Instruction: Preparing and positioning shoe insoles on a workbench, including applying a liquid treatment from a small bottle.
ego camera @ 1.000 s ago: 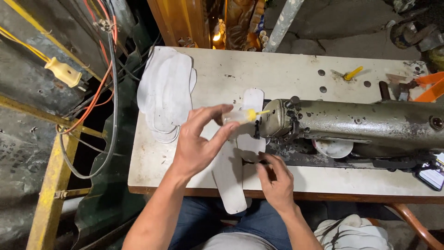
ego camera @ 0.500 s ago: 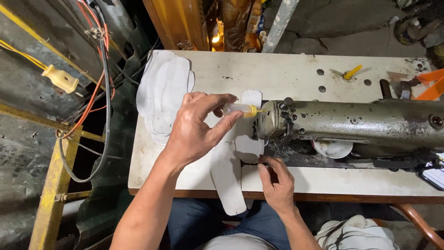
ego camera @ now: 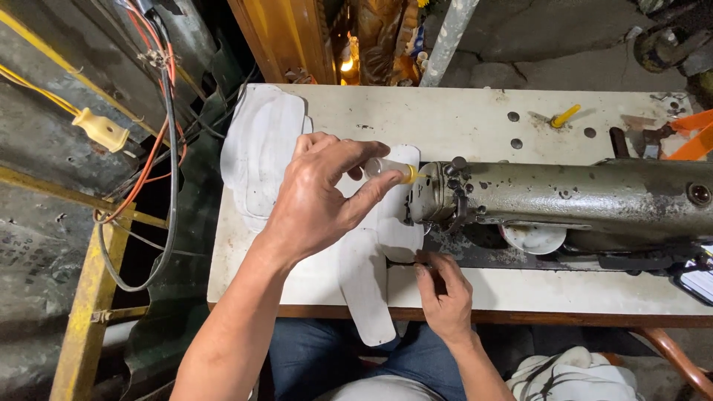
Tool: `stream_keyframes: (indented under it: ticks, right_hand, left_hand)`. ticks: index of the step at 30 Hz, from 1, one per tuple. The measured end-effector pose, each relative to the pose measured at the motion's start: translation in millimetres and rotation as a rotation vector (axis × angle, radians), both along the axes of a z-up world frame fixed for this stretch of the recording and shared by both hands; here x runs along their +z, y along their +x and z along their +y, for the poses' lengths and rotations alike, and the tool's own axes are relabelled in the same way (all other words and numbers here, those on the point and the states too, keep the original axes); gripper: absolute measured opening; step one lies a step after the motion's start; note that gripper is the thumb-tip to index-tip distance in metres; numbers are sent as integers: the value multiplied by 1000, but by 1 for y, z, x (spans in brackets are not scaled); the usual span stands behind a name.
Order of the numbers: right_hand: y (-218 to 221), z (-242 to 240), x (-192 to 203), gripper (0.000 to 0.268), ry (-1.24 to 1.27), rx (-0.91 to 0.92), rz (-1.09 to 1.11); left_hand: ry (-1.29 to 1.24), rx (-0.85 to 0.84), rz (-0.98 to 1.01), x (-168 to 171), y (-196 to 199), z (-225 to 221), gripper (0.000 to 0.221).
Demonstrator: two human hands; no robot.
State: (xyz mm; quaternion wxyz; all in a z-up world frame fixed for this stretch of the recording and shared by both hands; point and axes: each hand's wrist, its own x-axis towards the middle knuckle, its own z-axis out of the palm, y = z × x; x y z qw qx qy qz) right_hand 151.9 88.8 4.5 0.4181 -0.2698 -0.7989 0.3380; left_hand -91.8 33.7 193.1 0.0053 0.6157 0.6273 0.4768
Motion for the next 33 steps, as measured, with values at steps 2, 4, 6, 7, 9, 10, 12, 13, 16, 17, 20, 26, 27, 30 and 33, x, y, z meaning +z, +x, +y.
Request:
stream_keyframes:
  ticks: [2,4,6,7,9,10,12,13,16,17,20,26,27,30,33]
  right_hand:
    - [1,0,-1,22,16,4,-6]
    - [1,0,-1,22,14,3,-10]
    - [0,1,-1,21,12,2,-14]
    - [0,1,-1,21,15,3,-13]
    - [0,0,-1,20,18,6,-14]
    - [1,0,-3,21,16,2,-14]
    - [1,0,-4,21,15,-2,-13]
    - [1,0,-5,21,20,-1,-15]
    - [1,0,-5,21,19,-3,-21]
    - [1,0,-5,21,11,-7,-26]
    - [0,-1,0,20,9,0,-17]
    - [-1,-1,-3,18,66,33,26]
    - [-3,-2,-1,18,68,37,22]
    - [-4,-3,2,18,51,57,20]
    - [-4,-4,1,17,58,43,9]
  left_hand:
    - [-6,12,4,-1,0,0,30]
    - [-2,18,8,-3,-1,1,30]
    - [3,24,12,-3,-1,1,29]
    - [-4,20,4,-4,-1,1,29]
    - [-12,18,-4,-4,-1,1,30]
    - [-11,19,4,-4,-1,1,29]
    - [-10,21,11,-4,-1,1,29]
    - [-20,17,17,-3,-1,1,30]
    - [-24,11,-8,-3,-1,0,30]
    - [-17,6,-38,-4,-1,0,29]
    - [-19,12,-118,-8,0,-1,28]
    - [-104,-24,-643,-33,2,-6,26]
    - [-100,-20,-647,-39,3,-6,26]
    - [-153,11,-809,-52,5,-8,28]
    - [-171,30,-864,-54,5,-8,30]
